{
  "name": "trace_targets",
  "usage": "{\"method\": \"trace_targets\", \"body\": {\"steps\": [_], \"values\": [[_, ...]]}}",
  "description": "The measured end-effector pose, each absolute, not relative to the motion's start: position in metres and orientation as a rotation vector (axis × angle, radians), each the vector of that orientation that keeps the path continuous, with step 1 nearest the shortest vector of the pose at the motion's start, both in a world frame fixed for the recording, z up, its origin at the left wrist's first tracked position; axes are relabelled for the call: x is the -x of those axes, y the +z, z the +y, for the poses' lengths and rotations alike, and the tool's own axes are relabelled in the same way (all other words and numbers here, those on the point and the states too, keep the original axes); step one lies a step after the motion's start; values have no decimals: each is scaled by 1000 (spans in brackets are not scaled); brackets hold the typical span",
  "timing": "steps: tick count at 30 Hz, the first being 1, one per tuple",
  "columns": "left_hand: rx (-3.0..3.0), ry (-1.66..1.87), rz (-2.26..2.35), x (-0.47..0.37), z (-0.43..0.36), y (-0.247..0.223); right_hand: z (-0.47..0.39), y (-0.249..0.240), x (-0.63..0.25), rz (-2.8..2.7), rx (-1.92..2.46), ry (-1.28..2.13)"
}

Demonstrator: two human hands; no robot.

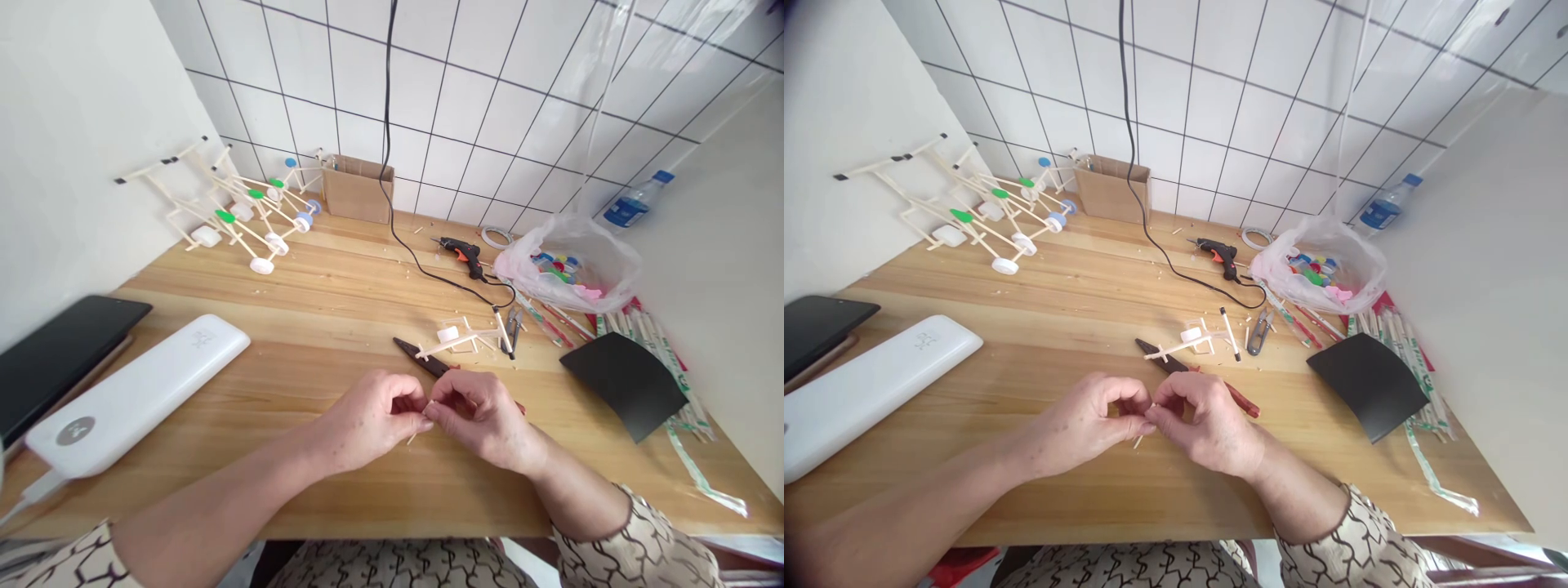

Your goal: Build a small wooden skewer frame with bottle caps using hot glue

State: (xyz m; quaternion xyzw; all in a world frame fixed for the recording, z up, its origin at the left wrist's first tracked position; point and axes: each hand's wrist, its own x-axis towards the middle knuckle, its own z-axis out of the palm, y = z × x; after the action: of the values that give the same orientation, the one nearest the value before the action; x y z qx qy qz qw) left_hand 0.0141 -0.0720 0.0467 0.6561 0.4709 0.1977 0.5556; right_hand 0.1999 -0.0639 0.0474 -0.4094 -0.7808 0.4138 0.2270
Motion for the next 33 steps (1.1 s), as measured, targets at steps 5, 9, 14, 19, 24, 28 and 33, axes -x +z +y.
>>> {"method": "trace_targets", "body": {"steps": [5, 9, 14, 19, 24, 28, 33], "values": [[-1487, 538, 1079, -14, -70, 49, -63, 46, -197, -2021, 1254, 1136], [-1449, 581, 1049, -13, -68, 50, -62, 45, -195, -1920, 1272, 1118], [-1407, 580, 1017, -13, -66, 46, -60, 44, -194, -1886, 1282, 1130], [-1385, 579, 1021, -14, -66, 46, -60, 42, -193, -1877, 1300, 1131], [-1378, 578, 1009, -13, -65, 43, -61, 42, -192, -1877, 1311, 1137], [-1341, 573, 1023, -14, -65, 42, -61, 42, -191, -1878, 1324, 1128], [-1301, 593, 1026, -15, -65, 42, -60, 41, -190, -1873, 1336, 1100]]}}
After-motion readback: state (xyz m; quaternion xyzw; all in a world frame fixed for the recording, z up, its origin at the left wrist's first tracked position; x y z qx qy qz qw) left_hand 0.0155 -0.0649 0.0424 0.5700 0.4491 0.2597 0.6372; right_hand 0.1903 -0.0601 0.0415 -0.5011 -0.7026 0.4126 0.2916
